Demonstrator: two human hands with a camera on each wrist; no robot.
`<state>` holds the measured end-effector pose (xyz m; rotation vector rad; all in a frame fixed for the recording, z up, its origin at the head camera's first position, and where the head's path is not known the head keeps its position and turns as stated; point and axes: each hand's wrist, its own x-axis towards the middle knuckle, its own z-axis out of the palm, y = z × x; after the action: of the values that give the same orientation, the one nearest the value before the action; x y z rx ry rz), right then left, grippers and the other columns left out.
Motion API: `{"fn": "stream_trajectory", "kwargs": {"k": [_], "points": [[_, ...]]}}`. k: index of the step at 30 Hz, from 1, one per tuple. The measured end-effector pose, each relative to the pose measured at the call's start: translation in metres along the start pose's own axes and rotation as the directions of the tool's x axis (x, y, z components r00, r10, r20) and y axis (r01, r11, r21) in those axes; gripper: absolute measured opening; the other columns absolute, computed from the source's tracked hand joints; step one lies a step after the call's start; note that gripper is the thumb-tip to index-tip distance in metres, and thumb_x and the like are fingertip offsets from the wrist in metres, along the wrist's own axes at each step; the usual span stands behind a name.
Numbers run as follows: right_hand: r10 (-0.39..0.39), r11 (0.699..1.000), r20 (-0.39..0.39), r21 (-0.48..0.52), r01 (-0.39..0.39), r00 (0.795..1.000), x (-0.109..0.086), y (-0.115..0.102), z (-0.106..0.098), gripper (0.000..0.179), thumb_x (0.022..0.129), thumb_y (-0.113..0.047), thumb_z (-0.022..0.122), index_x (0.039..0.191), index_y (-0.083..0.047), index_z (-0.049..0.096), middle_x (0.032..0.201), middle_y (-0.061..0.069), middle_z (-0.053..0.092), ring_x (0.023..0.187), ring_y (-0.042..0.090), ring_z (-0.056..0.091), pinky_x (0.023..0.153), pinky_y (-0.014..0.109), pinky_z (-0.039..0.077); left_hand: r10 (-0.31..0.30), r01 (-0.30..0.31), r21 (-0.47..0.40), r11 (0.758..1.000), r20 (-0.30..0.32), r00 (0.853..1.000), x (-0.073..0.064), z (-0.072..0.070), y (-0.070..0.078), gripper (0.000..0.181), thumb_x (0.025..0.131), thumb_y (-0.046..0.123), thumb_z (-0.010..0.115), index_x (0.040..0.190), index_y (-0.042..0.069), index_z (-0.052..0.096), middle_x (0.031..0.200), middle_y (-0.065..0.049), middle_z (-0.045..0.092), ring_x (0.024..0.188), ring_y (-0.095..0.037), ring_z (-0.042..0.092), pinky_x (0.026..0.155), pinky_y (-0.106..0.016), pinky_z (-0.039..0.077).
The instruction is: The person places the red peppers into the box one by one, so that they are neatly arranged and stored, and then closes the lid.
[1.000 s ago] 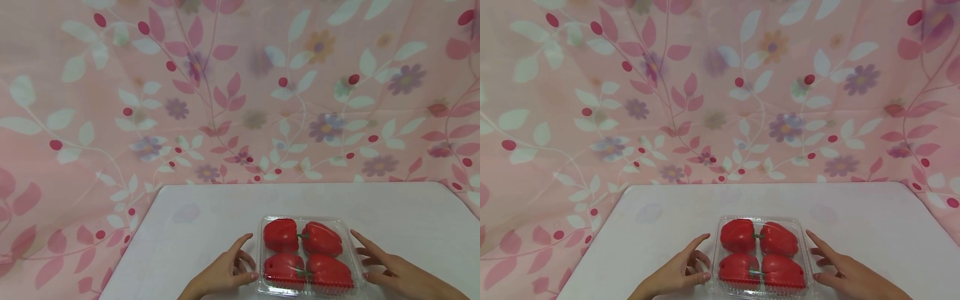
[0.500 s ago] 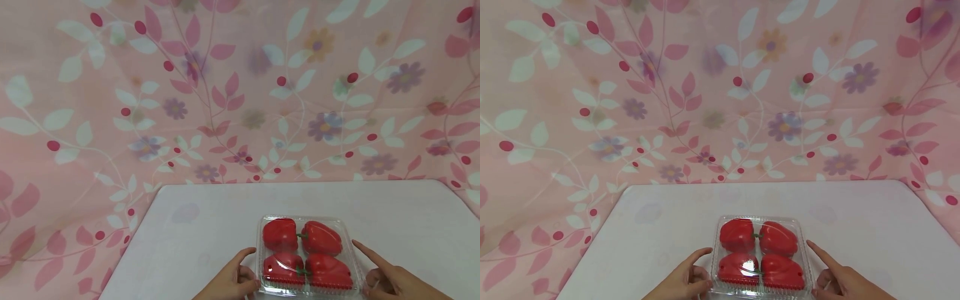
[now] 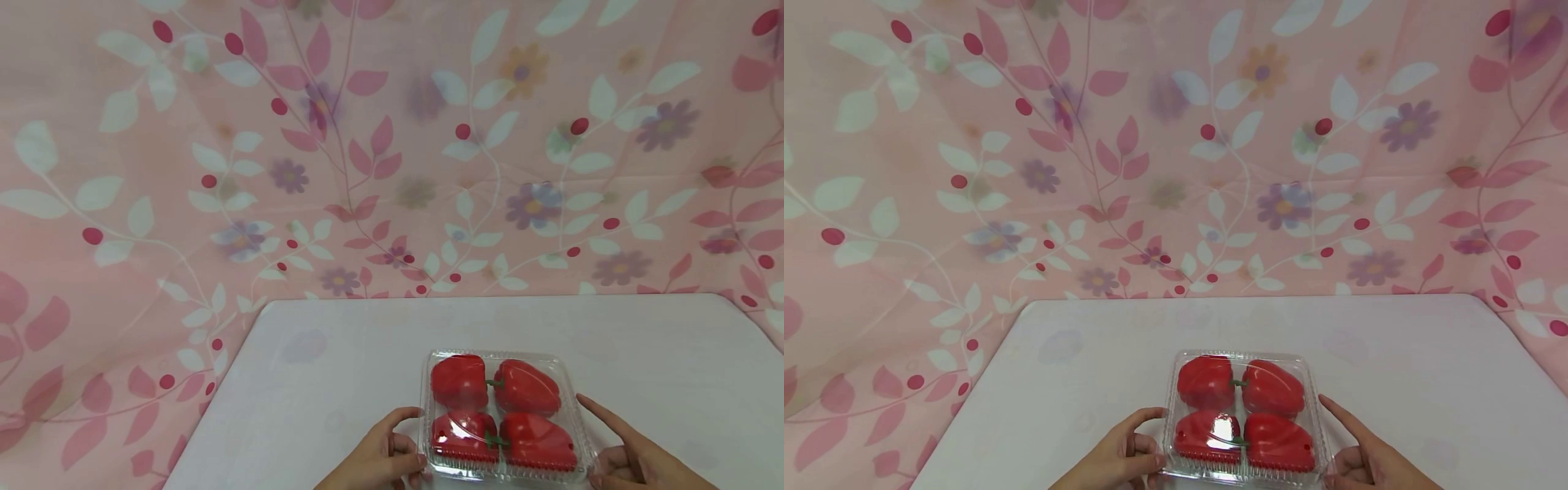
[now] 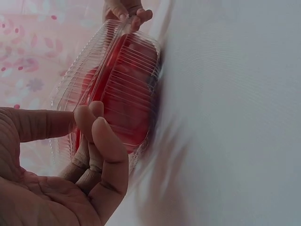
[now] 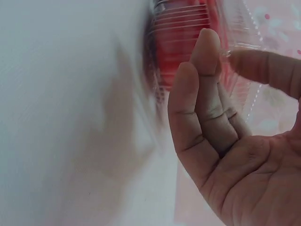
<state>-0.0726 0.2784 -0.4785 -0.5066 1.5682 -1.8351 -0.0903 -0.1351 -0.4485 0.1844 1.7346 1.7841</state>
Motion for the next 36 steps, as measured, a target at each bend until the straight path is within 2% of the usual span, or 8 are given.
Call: {"fn": "stream_trajectory", "kwargs": {"k": [3,7,10,14,20,24,29,36], "points": [[-0.013,1.0,0.007,-0.029,0.013,1.0,0.0015,-0.0011,-0.0011,0.09,0.1,0.006,0.045,0.14,-0.068,0.012,0.104,0.028,0.066,0.083,0.04,0.069,0.082,0.049,0.052,0.012,-0.012,0.012,1.0,0.024,1.0,0.0012,-0.0025,-0.001,0.058,0.092,0.009,0.064,0.143,0.005,0.037,0.083,-0.009,0.07,0.065,-0.011,0.063,0.059,-0.023,0.052],[-0.048,0.995,0.016,-0.085,0.049,0.999,0.0025,-0.0017,-0.0038,0.091,0.098,0.008,0.048,0.143,-0.063,0.013,0.093,0.023,0.067,0.072,0.028,0.069,0.077,0.046,0.055,0.022,-0.022,0.003,1.0,0.059,0.998,0.0016,-0.0051,-0.0022,0.06,0.091,0.007,0.065,0.143,0.001,0.036,0.077,-0.003,0.066,0.062,-0.009,0.06,0.059,-0.022,0.052],[-0.071,0.995,0.031,-0.072,0.073,0.997,0.0029,-0.0014,-0.0054,0.091,0.097,0.01,0.047,0.144,-0.06,0.014,0.09,0.021,0.067,0.069,0.024,0.069,0.075,0.044,0.056,0.012,-0.011,-0.021,1.0,0.073,0.997,0.0017,-0.0062,-0.0024,0.059,0.09,0.006,0.066,0.141,0.0,0.037,0.074,-0.002,0.064,0.06,-0.008,0.057,0.06,-0.022,0.052],[-0.064,0.996,0.03,-0.053,0.066,0.997,0.0028,-0.001,-0.0042,0.091,0.098,0.01,0.046,0.143,-0.061,0.013,0.091,0.022,0.067,0.071,0.026,0.07,0.076,0.047,0.055,0.001,0.002,-0.036,0.999,0.086,0.996,0.0014,-0.0073,-0.0021,0.059,0.089,0.006,0.066,0.139,0.001,0.037,0.074,-0.002,0.064,0.059,-0.007,0.057,0.059,-0.021,0.052],[-0.009,1.0,-0.008,0.006,0.009,1.0,0.0015,-0.0004,-0.0011,0.087,0.1,0.007,0.046,0.14,-0.065,0.016,0.099,0.028,0.066,0.077,0.034,0.07,0.081,0.049,0.052,0.006,-0.003,-0.03,1.0,0.11,0.994,0.0012,-0.0077,-0.0008,0.059,0.09,0.007,0.065,0.141,0.002,0.035,0.076,-0.001,0.065,0.062,-0.006,0.059,0.059,-0.021,0.052],[0.024,0.998,-0.034,0.062,-0.021,0.999,0.0001,0.0013,-0.0009,0.082,0.101,0.005,0.045,0.136,-0.066,0.022,0.105,0.032,0.063,0.083,0.039,0.069,0.083,0.049,0.051,0.01,-0.01,0.0,1.0,0.089,0.996,0.001,-0.0066,-0.0007,0.055,0.092,0.007,0.064,0.141,0.003,0.037,0.077,-0.003,0.066,0.062,-0.008,0.061,0.058,-0.021,0.052],[0.061,0.99,-0.055,0.128,-0.053,0.997,-0.0012,0.0034,-0.002,0.076,0.102,0.002,0.044,0.132,-0.066,0.029,0.108,0.033,0.062,0.088,0.038,0.069,0.086,0.05,0.05,0.002,-0.003,0.019,1.0,0.057,0.998,0.0011,-0.0057,-0.0027,0.052,0.093,0.008,0.063,0.14,0.004,0.04,0.079,-0.005,0.067,0.064,-0.011,0.063,0.058,-0.021,0.052],[0.049,0.991,-0.052,0.128,-0.042,0.997,0.0002,0.003,-0.0034,0.076,0.102,0.003,0.044,0.134,-0.065,0.029,0.109,0.032,0.061,0.088,0.036,0.068,0.087,0.05,0.05,-0.011,0.011,-0.005,1.0,0.056,0.998,0.0007,-0.0059,-0.0024,0.052,0.094,0.008,0.063,0.14,0.003,0.04,0.081,-0.006,0.067,0.065,-0.012,0.063,0.06,-0.021,0.052]]}}
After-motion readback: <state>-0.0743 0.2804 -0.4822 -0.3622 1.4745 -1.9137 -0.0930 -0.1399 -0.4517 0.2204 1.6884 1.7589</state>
